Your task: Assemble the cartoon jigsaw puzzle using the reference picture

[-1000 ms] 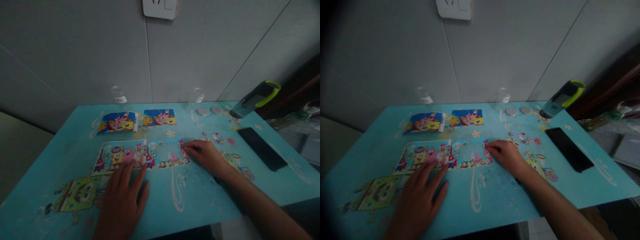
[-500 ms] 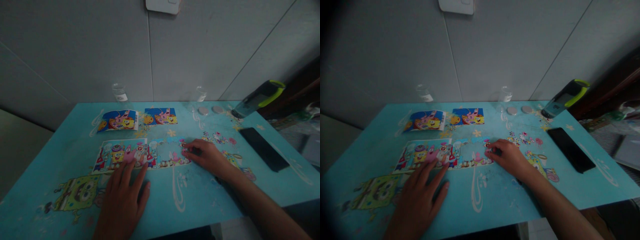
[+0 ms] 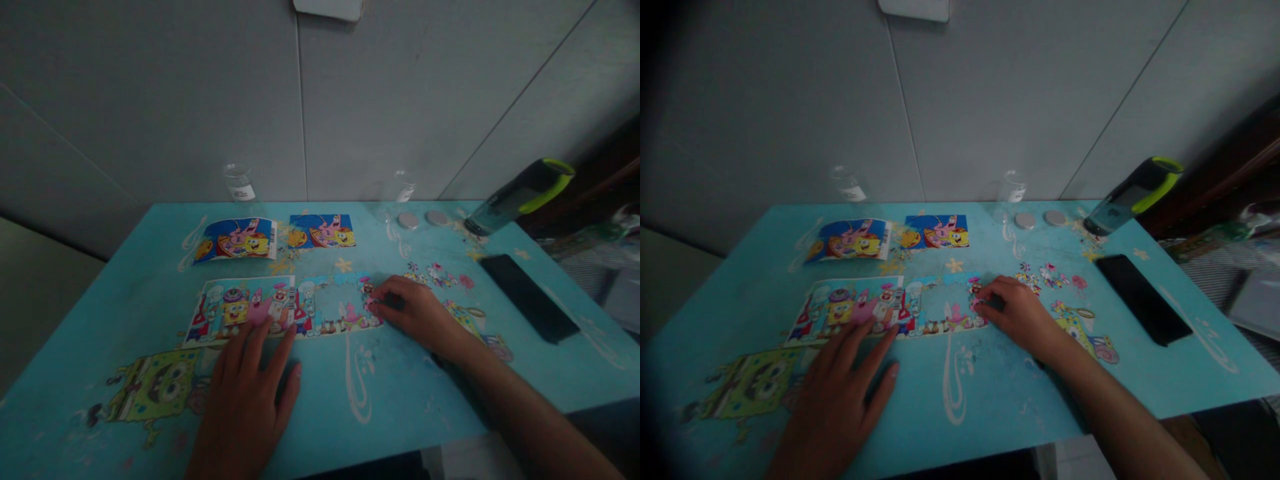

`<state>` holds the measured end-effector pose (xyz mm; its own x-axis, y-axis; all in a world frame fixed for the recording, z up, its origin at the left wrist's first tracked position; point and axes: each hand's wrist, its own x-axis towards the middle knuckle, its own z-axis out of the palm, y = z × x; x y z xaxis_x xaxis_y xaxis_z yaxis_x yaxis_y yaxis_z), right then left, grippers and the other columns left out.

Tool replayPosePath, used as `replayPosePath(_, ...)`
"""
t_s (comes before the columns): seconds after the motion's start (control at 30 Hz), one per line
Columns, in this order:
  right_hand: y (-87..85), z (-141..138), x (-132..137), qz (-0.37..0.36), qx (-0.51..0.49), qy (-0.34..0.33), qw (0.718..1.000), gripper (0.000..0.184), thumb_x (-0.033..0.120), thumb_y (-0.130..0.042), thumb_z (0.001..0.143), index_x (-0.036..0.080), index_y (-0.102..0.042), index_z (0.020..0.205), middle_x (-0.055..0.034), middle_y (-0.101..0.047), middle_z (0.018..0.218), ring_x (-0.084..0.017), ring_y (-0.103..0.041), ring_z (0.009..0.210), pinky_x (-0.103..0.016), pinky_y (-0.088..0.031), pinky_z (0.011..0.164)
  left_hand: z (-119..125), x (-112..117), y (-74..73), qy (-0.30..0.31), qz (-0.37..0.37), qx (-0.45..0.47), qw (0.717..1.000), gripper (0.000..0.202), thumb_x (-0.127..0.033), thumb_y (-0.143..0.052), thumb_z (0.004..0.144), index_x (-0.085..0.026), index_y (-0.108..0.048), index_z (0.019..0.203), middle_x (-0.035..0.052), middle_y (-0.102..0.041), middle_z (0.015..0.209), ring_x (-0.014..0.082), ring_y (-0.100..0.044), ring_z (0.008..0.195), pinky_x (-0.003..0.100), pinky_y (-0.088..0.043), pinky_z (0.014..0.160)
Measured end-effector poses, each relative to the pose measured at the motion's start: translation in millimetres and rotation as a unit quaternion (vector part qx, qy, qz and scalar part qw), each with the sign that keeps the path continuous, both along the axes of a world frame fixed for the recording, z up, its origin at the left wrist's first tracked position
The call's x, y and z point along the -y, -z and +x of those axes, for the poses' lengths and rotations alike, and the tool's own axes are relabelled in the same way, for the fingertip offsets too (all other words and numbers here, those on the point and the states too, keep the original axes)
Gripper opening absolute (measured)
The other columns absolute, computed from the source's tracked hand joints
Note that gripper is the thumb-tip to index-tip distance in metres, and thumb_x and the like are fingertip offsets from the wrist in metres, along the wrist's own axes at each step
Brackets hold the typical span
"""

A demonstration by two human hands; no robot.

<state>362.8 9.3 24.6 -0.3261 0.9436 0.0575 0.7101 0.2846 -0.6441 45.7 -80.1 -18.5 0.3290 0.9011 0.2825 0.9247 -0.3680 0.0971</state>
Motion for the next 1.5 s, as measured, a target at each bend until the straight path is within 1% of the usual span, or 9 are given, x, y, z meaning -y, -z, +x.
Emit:
replayPosePath(0.47, -1.8, 2, -1, -0.033, -0.054, 0.021, 0.998, 0.009, 0.028, -0.068, 0.094, 0.022, -0.074, 0.092, -0.0024, -0.073, 0.091, -0.017, -0.065, 0.084, -0.029, -0.048, 0.076, -7, -4, 9.5, 0.017, 0.018, 0.007, 1.000, 0.048, -0.039, -0.054, 0.096, -0.023, -0.059, 0.141, 0.0163, -0.043, 0.155, 0.0421, -0.039, 0.145, 0.065, -0.043, 0.111)
replayPosePath(0.63, -8.2, 27, -8, -0.018, -0.050, 0.090, 0.995, 0.016, 0.034, -0.066, 0.095, 0.021, -0.073, 0.091, -0.0009, -0.071, 0.084, -0.015, -0.062, 0.074, -0.028, -0.047, 0.068, -14, -6, 18.0, 0.029, 0.024, 0.009, 0.999, 0.053, -0.041, -0.057, 0.094, -0.024, -0.056, 0.144, 0.0158, -0.042, 0.156, 0.0419, -0.041, 0.144, 0.064, -0.042, 0.112)
replayPosePath(0.83, -6.7, 49, -12, -0.141, -0.065, 0.114, 0.981, 0.020, 0.039, -0.064, 0.092, 0.020, -0.073, 0.093, -0.0014, -0.069, 0.078, -0.013, -0.059, 0.055, -0.026, -0.046, 0.049, -17, -9, 22.9, 0.043, 0.024, 0.010, 0.999, 0.052, -0.040, -0.058, 0.092, -0.027, -0.056, 0.143, 0.0153, -0.044, 0.153, 0.0420, -0.042, 0.143, 0.064, -0.041, 0.113)
replayPosePath(0.9, -5.3, 48, -13, -0.115, -0.044, 0.117, 0.985, 0.018, 0.035, -0.062, 0.092, 0.021, -0.074, 0.092, -0.0029, -0.072, 0.082, -0.015, -0.063, 0.060, -0.027, -0.049, 0.054, -16, -10, 22.9, 0.043, 0.027, 0.016, 0.999, 0.053, -0.039, -0.057, 0.093, -0.027, -0.054, 0.144, 0.0153, -0.044, 0.154, 0.0424, -0.042, 0.143, 0.065, -0.040, 0.113)
replayPosePath(1.03, -6.8, 55, -18, 0.005, 0.030, 0.114, 0.993, 0.019, 0.029, -0.061, 0.093, 0.023, -0.078, 0.099, -0.0051, -0.078, 0.098, -0.020, -0.070, 0.086, -0.032, -0.053, 0.079, -17, -10, 23.7, 0.043, 0.031, 0.026, 0.998, 0.058, -0.039, -0.055, 0.093, -0.029, -0.047, 0.150, 0.0139, -0.042, 0.155, 0.0419, -0.040, 0.143, 0.065, -0.038, 0.114)
replayPosePath(1.1, -9.0, 69, -19, 0.037, 0.058, 0.158, 0.985, 0.022, 0.031, -0.061, 0.094, 0.024, -0.079, 0.104, -0.0054, -0.079, 0.099, -0.021, -0.071, 0.086, -0.033, -0.053, 0.081, -19, -9, 25.0, 0.040, 0.032, 0.026, 0.998, 0.059, -0.039, -0.055, 0.093, -0.030, -0.045, 0.151, 0.0137, -0.043, 0.155, 0.0415, -0.042, 0.142, 0.065, -0.038, 0.114)
replayPosePath(1.2, -10.6, 99, -21, 0.066, 0.106, 0.269, 0.955, 0.025, 0.032, -0.062, 0.092, 0.021, -0.080, 0.104, -0.0065, -0.079, 0.093, -0.022, -0.070, 0.081, -0.034, -0.052, 0.077, -21, -10, 26.9, 0.044, 0.029, 0.023, 0.998, 0.060, -0.039, -0.057, 0.093, -0.030, -0.046, 0.151, 0.0139, -0.043, 0.154, 0.0415, -0.042, 0.141, 0.065, -0.037, 0.115)
replayPosePath(1.3, -8.1, 124, -22, 0.054, 0.142, 0.335, 0.930, 0.027, 0.032, -0.062, 0.090, 0.019, -0.080, 0.105, -0.0076, -0.079, 0.089, -0.023, -0.070, 0.077, -0.034, -0.050, 0.073, -22, -10, 26.8, 0.051, 0.023, 0.020, 0.998, 0.059, -0.038, -0.060, 0.092, -0.029, -0.049, 0.150, 0.0146, -0.044, 0.153, 0.0423, -0.042, 0.142, 0.066, -0.038, 0.114)
replayPosePath(1.5, 1.0, 138, -24, 0.010, 0.158, 0.323, 0.933, 0.025, 0.036, -0.066, 0.085, 0.020, -0.081, 0.096, -0.0070, -0.077, 0.082, -0.022, -0.069, 0.073, -0.033, -0.048, 0.068, -18, -10, 21.0, 0.048, 0.024, 0.012, 0.999, 0.055, -0.036, -0.058, 0.094, -0.026, -0.051, 0.147, 0.0161, -0.045, 0.151, 0.0427, -0.041, 0.143, 0.066, -0.039, 0.114)
